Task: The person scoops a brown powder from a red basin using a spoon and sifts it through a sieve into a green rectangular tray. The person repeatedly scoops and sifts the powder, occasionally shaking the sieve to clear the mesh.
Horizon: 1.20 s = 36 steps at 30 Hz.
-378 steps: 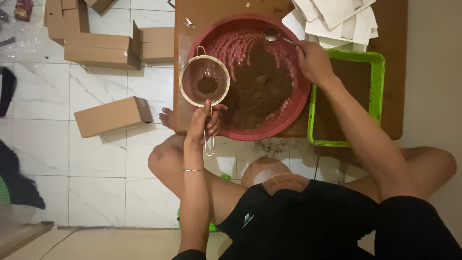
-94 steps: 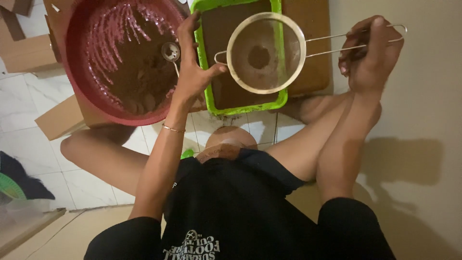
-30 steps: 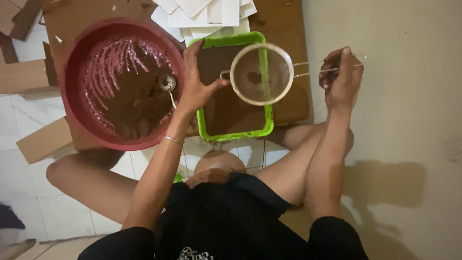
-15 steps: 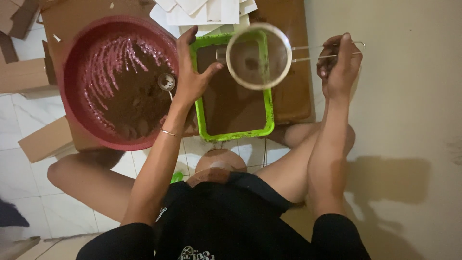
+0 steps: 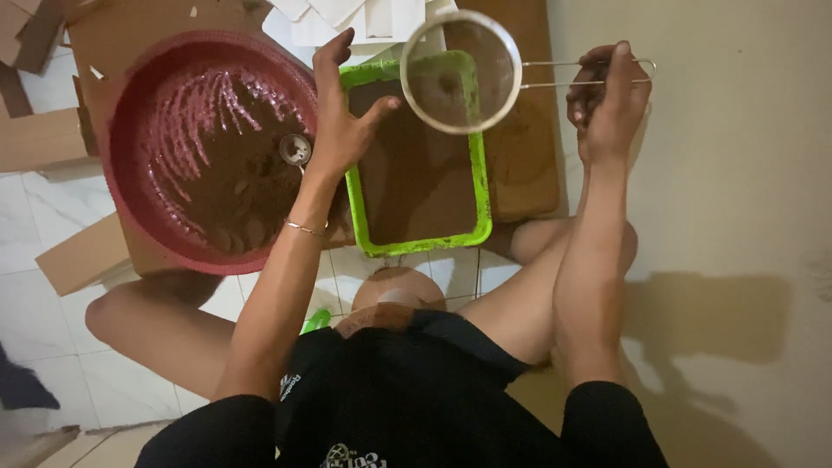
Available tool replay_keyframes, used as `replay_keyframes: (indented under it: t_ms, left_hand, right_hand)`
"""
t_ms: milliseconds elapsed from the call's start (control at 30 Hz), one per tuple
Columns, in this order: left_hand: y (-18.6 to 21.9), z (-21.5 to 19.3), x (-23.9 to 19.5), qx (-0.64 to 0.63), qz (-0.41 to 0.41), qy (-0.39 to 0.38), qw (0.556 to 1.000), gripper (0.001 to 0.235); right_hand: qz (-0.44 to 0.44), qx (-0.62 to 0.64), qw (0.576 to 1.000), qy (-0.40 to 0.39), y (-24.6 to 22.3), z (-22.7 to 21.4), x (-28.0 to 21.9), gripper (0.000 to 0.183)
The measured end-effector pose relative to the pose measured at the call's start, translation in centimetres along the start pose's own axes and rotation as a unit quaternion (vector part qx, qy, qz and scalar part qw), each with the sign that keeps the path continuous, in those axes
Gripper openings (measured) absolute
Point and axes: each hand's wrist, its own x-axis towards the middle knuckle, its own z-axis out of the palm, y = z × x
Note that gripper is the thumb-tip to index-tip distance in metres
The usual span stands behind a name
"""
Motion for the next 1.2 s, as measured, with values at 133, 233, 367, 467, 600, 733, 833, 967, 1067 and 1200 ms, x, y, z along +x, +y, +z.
replay_keyframes:
  t_ms: [133,233,367,467,600,733,833,967,1067,1200]
  left_hand:
    - [-0.4,0.2,0.6,-0.001,0.011,-0.002,1.0,0.098]
    - [-1.0,0.4,0.9,-0.006,0.013,0.0,1.0,0.092]
    - [-2.2,0.9,1.1,0.003,-0.013,-0.003,1.0,0.094]
    - [-2.1,0.9,1.4,0.001,-0.016,-0.002,1.0,0.093]
    - [-2.0,0.6,1.7,-0.009,0.013,0.008,1.0,0.082]
    - [-4.0,0.8,2.0,-0.019,-0.007,0.012,1.0,0.089]
    - [-4.0,0.7,2.1,-0.01,0.012,0.007,1.0,0.082]
    - [-3.0,0.6,2.3,-0.032,-0.014,0.008,0.999,0.082]
    - [-4.2,1.1,2.4,-0.029,-0.041,0.004,0.999,0.084]
    - [-4.2,0.8,2.4,-0.042,-0.013,0.007,0.999,0.079]
  right_hand:
    - [0.027,-0.02,0.999,0.017,-0.6,0.3,0.1,0.04]
    - [0.009,-0.014,1.0,0.017,-0.6,0.5,0.3,0.044]
    - [0.001,-0.036,0.999,0.012,-0.6,0.7,0.3,0.045]
    - [-0.003,-0.026,1.0,0.006,-0.2,0.7,0.6,0.045]
    - [0.011,0.002,1.0,-0.012,1.0,0.4,1.2,0.042]
    - [0.012,-0.001,1.0,0.003,0.8,0.7,1.0,0.043]
    - [-0.003,-0.019,1.0,-0.021,1.0,0.7,1.1,0.044]
    - [0.01,-0.002,1.0,-0.001,1.0,0.9,1.4,0.045]
    - [-0.002,0.0,1.0,-0.007,1.1,0.9,1.5,0.044]
    - [-0.034,-0.015,0.998,-0.045,1.2,1.1,1.3,0.045]
